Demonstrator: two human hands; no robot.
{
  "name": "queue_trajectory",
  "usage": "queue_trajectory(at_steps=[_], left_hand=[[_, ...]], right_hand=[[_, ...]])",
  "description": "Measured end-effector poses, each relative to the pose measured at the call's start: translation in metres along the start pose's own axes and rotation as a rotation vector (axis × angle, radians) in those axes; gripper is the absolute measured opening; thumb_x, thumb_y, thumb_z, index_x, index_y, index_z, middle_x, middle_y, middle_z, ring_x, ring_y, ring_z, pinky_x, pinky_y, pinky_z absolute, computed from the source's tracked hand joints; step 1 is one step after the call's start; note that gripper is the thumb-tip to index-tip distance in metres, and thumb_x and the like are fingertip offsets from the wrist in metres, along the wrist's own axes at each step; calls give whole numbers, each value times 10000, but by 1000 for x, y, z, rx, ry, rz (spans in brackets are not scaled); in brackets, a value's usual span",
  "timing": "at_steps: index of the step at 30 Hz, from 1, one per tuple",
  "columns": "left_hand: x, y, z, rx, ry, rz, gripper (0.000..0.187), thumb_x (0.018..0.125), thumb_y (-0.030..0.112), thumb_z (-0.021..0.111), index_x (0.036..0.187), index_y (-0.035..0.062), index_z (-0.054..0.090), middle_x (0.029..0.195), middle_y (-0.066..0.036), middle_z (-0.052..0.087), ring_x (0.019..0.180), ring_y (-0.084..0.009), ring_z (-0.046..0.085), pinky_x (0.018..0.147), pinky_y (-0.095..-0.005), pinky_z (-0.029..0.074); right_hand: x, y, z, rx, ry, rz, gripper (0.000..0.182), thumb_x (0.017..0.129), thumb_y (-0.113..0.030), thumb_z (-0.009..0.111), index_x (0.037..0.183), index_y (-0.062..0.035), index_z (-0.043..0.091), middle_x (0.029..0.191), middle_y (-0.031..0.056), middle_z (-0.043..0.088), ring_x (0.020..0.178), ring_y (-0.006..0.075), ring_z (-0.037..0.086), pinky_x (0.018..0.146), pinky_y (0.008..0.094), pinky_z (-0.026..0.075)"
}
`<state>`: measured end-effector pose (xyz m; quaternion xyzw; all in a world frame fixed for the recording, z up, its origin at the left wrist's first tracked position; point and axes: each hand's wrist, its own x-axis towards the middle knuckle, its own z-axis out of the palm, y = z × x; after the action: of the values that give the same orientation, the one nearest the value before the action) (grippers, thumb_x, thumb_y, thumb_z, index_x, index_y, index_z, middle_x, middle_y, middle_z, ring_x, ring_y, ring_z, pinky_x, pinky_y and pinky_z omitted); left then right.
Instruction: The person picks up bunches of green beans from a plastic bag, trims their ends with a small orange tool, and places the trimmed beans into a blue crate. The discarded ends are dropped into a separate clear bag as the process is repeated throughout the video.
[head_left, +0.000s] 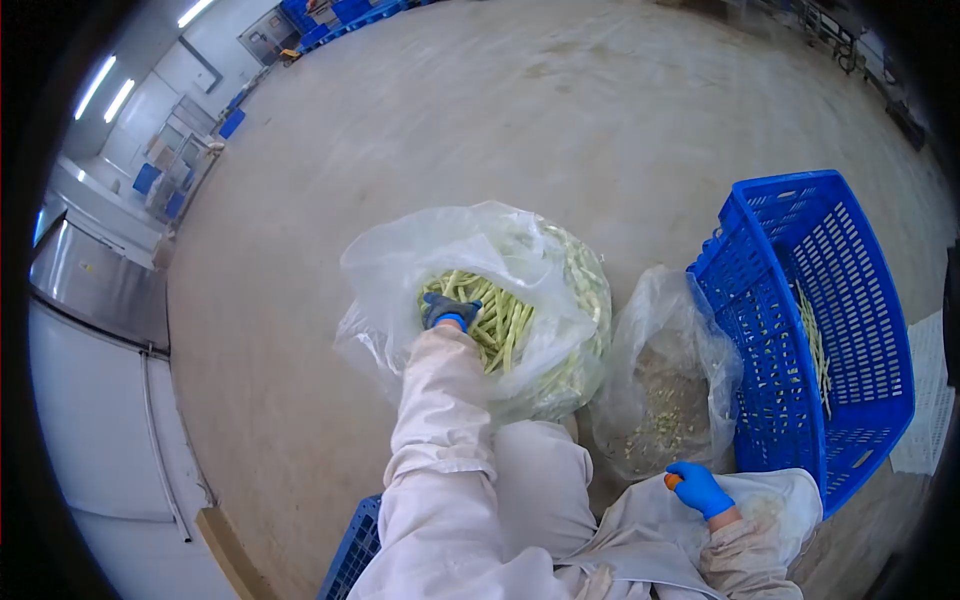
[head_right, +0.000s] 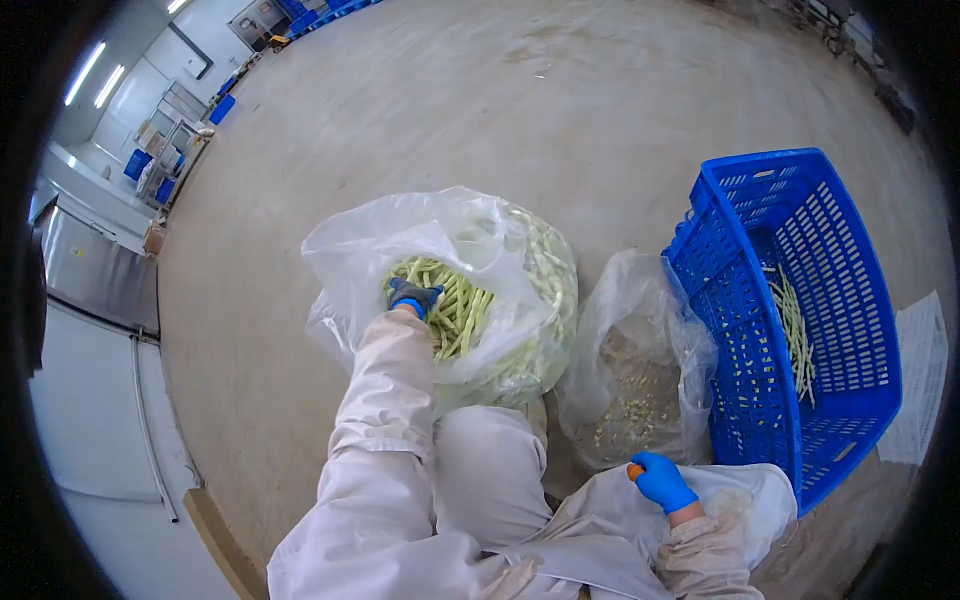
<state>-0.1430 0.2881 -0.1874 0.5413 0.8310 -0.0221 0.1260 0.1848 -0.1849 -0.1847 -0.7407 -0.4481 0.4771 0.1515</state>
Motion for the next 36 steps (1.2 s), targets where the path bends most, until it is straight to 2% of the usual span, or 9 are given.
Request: queue_trajectory(at_steps=[6,9,11,14,19,22,30,34,36], left_hand=[[20,-18,0,-193,-175,121,1069,617,385,703,1352,-158,147,1297,-275,442,1225,-321,440,1003,-311,372],[7,-41,-28,171,-181,682,812,735,239,673,1387,-2,254,1249,-264,488,1142,-319,502,933,-337,424],[-10,-48,-49,-1015,-606,282,719,780,101,636,1394,57,263,1222,-221,511,1077,-293,532,877,-327,455],[-25,-48,-68,-1203,-700,403,763,752,113,681,1386,36,261,1194,-178,531,1051,-272,544,861,-318,464],[-11,-42,-46,-463,-30,853,762,731,230,732,1345,49,318,1107,-163,575,996,-289,577,846,-365,486],[1,-33,-50,-1250,-604,385,486,790,158,668,1210,53,446,948,-141,603,805,-269,615,714,-389,526],[-16,-37,-106,-1634,-180,386,180,808,76,577,982,32,555,745,-85,579,624,-223,589,562,-356,503],[-41,-45,-131,-1642,-822,298,152,802,133,555,905,22,568,765,-74,576,696,-205,569,619,-323,490],[-61,-42,-141,-1693,-607,179,117,822,151,522,838,38,546,760,-59,553,720,-203,546,636,-298,468]], right_hand=[[2,-1,1,-7,24,-36,288,832,-213,601,1044,-22,636,985,190,650,908,301,631,801,362,478],[1,-5,0,25,37,-25,285,830,-212,605,1035,-17,635,973,194,650,902,305,630,791,365,479],[0,-9,-2,26,40,-31,283,831,-214,603,1031,-16,634,967,194,651,900,304,631,787,366,479],[3,-6,0,11,47,-48,283,832,-219,603,1026,-14,634,962,193,652,895,302,632,780,365,480],[0,-11,-3,28,62,-18,291,830,-226,607,1030,-16,633,968,187,652,893,298,634,778,362,483],[-3,-3,1,4,67,-65,297,828,-227,611,1037,-17,631,973,186,652,893,297,635,779,361,484],[1,-10,-1,36,66,-89,263,803,-187,595,1014,-35,638,992,195,639,924,332,618,791,382,483],[-3,-19,-5,58,51,-109,252,797,-170,598,1007,-36,637,977,194,642,905,333,622,776,384,485],[0,-19,-6,58,82,-135,243,796,-158,599,1005,-41,639,968,194,643,893,334,624,769,381,486]])
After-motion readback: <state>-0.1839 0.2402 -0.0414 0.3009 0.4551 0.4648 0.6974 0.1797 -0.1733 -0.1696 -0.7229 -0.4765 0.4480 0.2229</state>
